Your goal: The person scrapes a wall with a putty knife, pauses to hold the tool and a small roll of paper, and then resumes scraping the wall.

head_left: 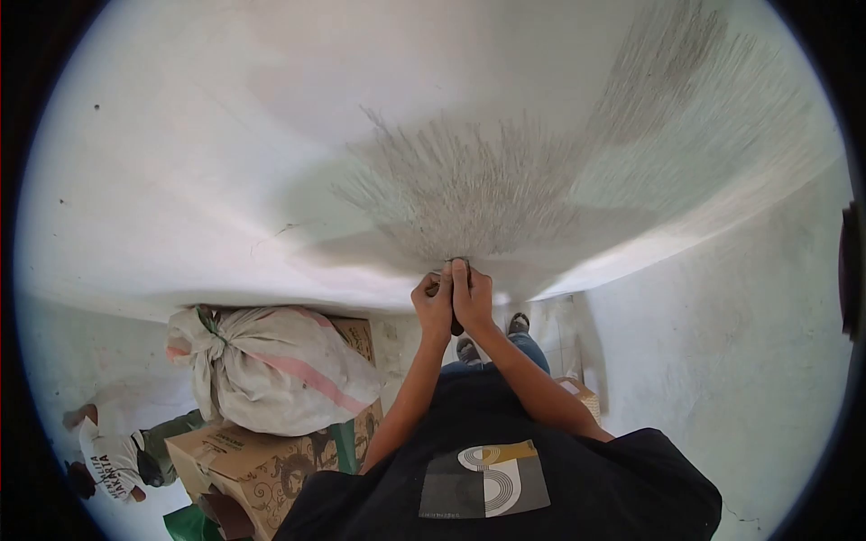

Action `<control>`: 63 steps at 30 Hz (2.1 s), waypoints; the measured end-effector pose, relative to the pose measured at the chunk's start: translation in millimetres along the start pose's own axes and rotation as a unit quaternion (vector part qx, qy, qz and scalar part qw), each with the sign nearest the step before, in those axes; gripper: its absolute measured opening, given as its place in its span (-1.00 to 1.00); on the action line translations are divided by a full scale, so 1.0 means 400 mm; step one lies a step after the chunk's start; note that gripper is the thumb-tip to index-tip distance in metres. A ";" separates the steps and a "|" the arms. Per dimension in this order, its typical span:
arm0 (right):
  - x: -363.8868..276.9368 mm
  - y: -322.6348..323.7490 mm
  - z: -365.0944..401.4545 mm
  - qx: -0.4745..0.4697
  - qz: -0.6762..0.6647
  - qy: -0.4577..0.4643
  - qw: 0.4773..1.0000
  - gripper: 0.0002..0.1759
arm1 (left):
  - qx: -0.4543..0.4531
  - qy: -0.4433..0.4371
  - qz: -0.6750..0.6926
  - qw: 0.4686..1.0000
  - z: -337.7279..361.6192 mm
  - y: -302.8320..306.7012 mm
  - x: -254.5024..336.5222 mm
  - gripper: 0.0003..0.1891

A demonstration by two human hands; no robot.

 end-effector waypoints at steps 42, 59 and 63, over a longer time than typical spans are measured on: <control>0.047 0.088 -0.051 0.035 -0.083 -0.023 0.996 -0.54 | -0.017 -0.050 -0.066 0.996 0.001 -0.118 0.041 -0.60; -0.031 0.101 -0.082 0.047 -0.039 0.029 0.998 -0.54 | 0.008 -0.061 -0.044 0.997 -0.033 -0.132 0.076 -0.59; -0.023 0.095 -0.070 0.024 -0.054 0.019 0.998 -0.54 | 0.024 -0.059 -0.047 0.997 -0.005 -0.106 0.025 -0.59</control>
Point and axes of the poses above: each hand's wrist, its own z-axis away from the middle knuckle, its own y-axis out of the back of the hand, x = y × z, the point moved 9 cm from there along -z, towards the middle knuckle, and after that the axes turned 2 degrees about -y, right-handed, at the moved point
